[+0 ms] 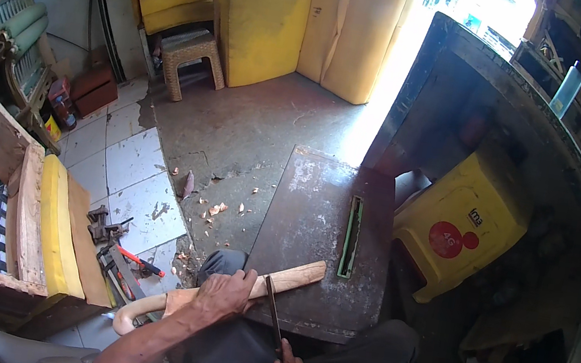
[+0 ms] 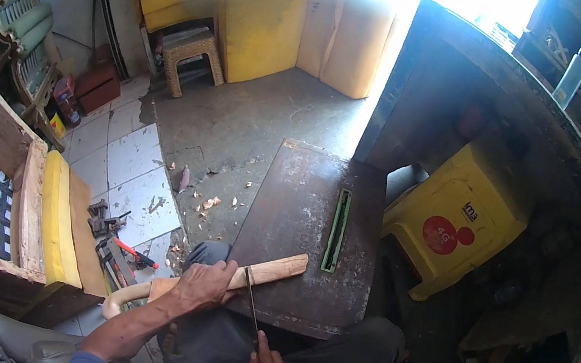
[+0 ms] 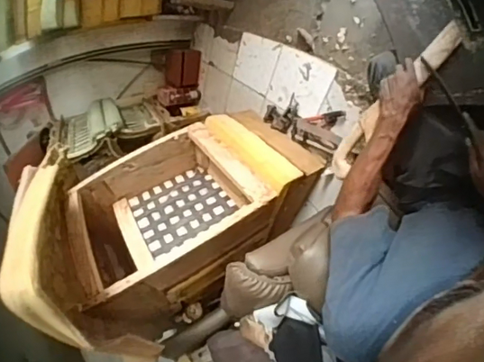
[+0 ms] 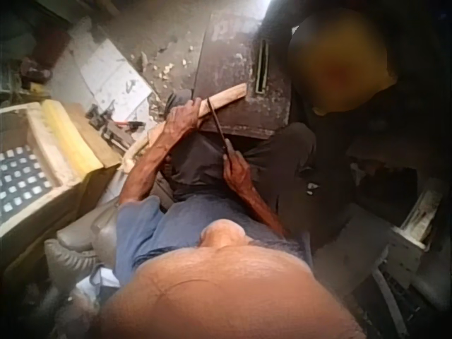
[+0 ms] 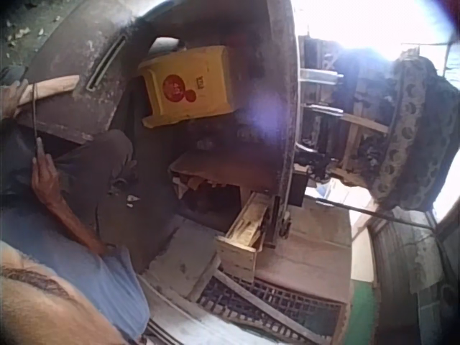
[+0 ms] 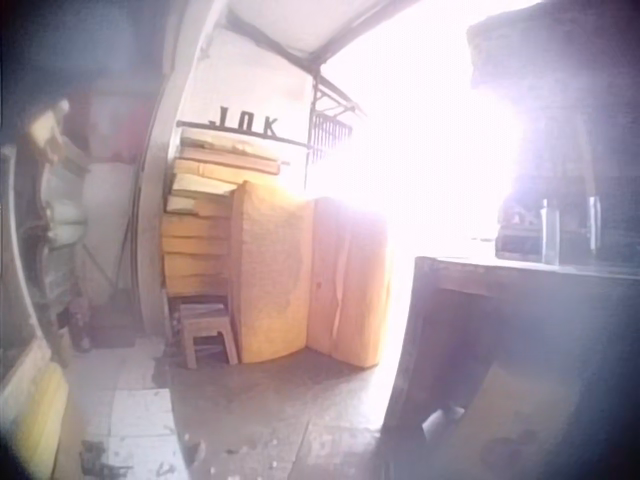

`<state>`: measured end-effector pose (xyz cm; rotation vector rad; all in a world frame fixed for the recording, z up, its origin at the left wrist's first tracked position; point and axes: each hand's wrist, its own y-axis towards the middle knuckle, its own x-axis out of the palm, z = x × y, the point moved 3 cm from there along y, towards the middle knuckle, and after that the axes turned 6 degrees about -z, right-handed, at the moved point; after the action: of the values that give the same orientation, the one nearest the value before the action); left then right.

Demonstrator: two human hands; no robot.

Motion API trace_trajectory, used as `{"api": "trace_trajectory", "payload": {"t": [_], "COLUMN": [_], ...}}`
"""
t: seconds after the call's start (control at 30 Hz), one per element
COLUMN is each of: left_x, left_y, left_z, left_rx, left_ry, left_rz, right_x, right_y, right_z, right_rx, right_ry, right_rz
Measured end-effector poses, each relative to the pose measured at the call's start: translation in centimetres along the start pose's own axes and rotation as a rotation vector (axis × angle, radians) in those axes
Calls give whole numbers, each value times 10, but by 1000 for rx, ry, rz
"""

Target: The person is carving a curved wooden piece, likely a cane handle, using a metal file. They hold the wood firmly with their left hand and use the file with their right hand to smooth and shape the surface. The person works on the piece while seated on the floor or a low stool in a workshop environment.

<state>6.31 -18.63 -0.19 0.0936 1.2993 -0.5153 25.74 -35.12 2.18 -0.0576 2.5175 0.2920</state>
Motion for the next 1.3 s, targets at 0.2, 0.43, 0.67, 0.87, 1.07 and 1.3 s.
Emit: {"api": "trace_trajectory", "payload": {"t": [0.2, 0.43, 0.67, 0.87, 1.07, 1.3], "left_x": [-1, -2, 1, -9, -17, -19], "left_y": [4, 4, 2, 19, 11, 18], "left_z": [-6, -8, -1, 0, -10, -9], "left_rx": [18, 42, 15, -49, -4, -8], "left_ry": [16, 22, 11, -3, 8, -7], "left_rz": [-31, -18, -83, -161, -208, -167], "right_x": [-13, -22, 4, -27, -37, 2], "right_y": [0, 12, 63, 18, 17, 36], "right_z": [-3, -8, 14, -13, 0, 13], "right_rx": [42, 47, 70, 102, 34, 57], "right_ry": [-36, -27, -132, -136, -68, -195], "right_rz": [-31, -65, -214, -114, -164, -124]}}
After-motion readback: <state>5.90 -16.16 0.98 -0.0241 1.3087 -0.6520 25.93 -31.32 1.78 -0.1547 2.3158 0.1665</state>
